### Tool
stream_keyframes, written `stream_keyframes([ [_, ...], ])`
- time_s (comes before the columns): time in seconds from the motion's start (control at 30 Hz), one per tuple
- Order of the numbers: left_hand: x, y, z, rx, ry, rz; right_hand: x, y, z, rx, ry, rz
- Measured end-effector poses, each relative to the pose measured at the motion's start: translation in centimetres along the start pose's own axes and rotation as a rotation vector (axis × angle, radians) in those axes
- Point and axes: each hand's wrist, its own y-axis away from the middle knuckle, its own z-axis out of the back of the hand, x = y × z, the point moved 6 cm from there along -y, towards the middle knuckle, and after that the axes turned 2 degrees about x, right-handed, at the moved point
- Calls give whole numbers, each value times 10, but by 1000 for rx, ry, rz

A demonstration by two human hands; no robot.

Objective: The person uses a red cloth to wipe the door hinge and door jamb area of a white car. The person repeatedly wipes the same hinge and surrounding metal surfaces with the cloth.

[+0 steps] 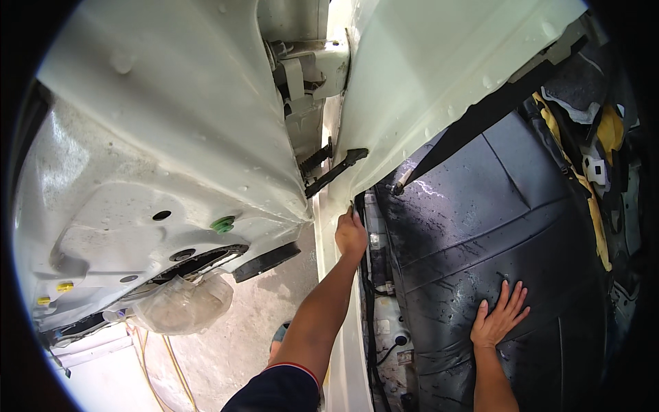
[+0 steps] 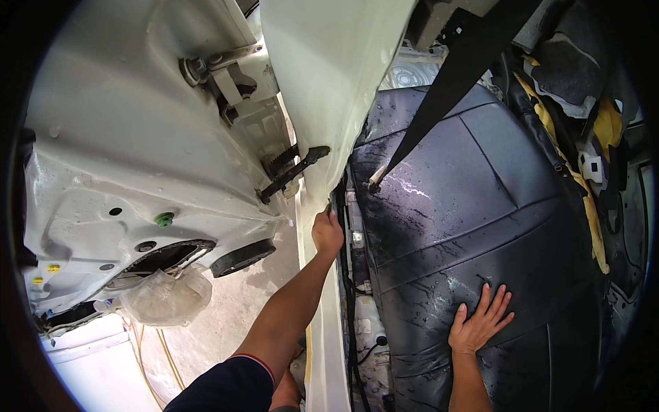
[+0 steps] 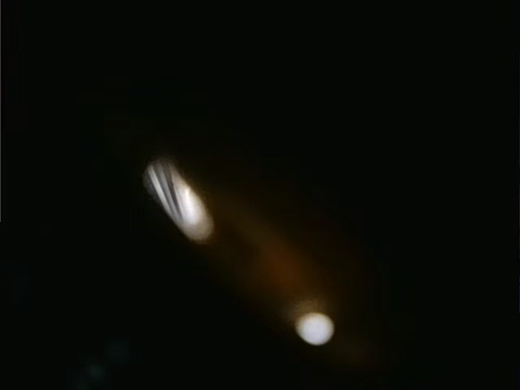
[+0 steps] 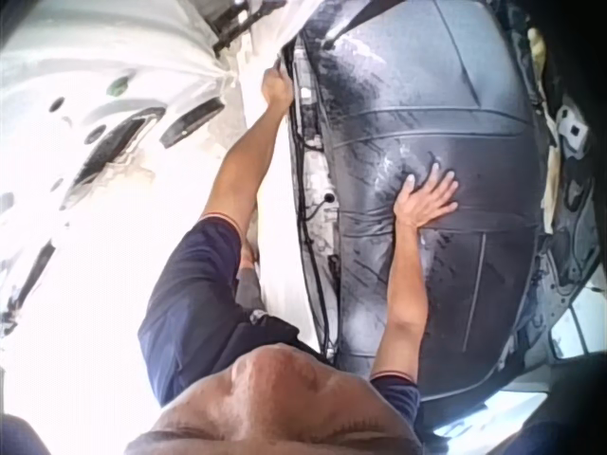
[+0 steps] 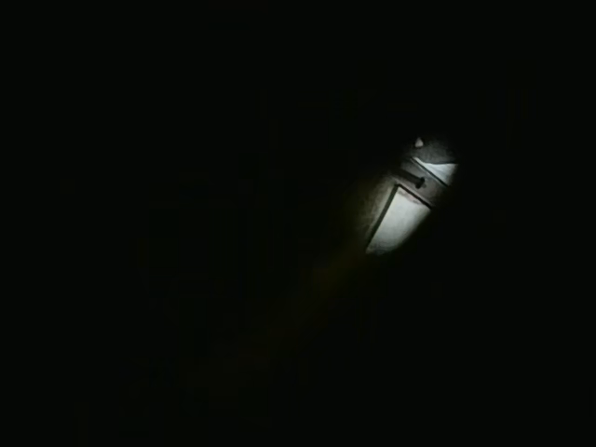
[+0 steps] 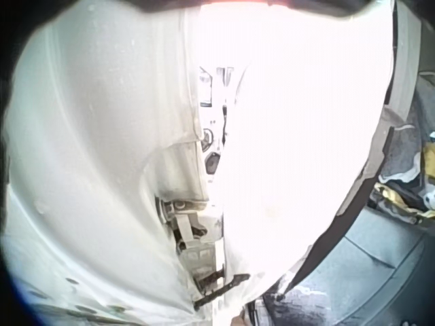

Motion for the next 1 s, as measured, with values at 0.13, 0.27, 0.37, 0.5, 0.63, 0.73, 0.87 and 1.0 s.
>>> stream_keyframes([
  [0.13, 16, 7, -5, 172, -137, 121, 0, 0, 0, -11, -8, 2],
  [0.27, 31, -5, 1, 344, -22, 231, 1, 0, 1, -18, -5, 2],
  [0.37, 22, -14, 17, 150, 278, 375, 1, 0, 2, -18, -6, 3],
  [0.5, -36, -14, 21, -11, 468, 295, 1, 0, 3, -27, -4, 6],
  [0.63, -93, -12, 46, -236, 626, -97, 1, 0, 3, -28, -6, 9],
  [0.73, -106, -7, 56, -186, 354, -42, 1, 0, 3, -27, 1, 14],
  [0.87, -135, 12, 70, -255, 447, -272, 0, -1, 2, -21, 5, 9],
  [1.0, -133, 11, 77, -311, 330, -295, 1, -1, 4, -61, 2, 27],
])
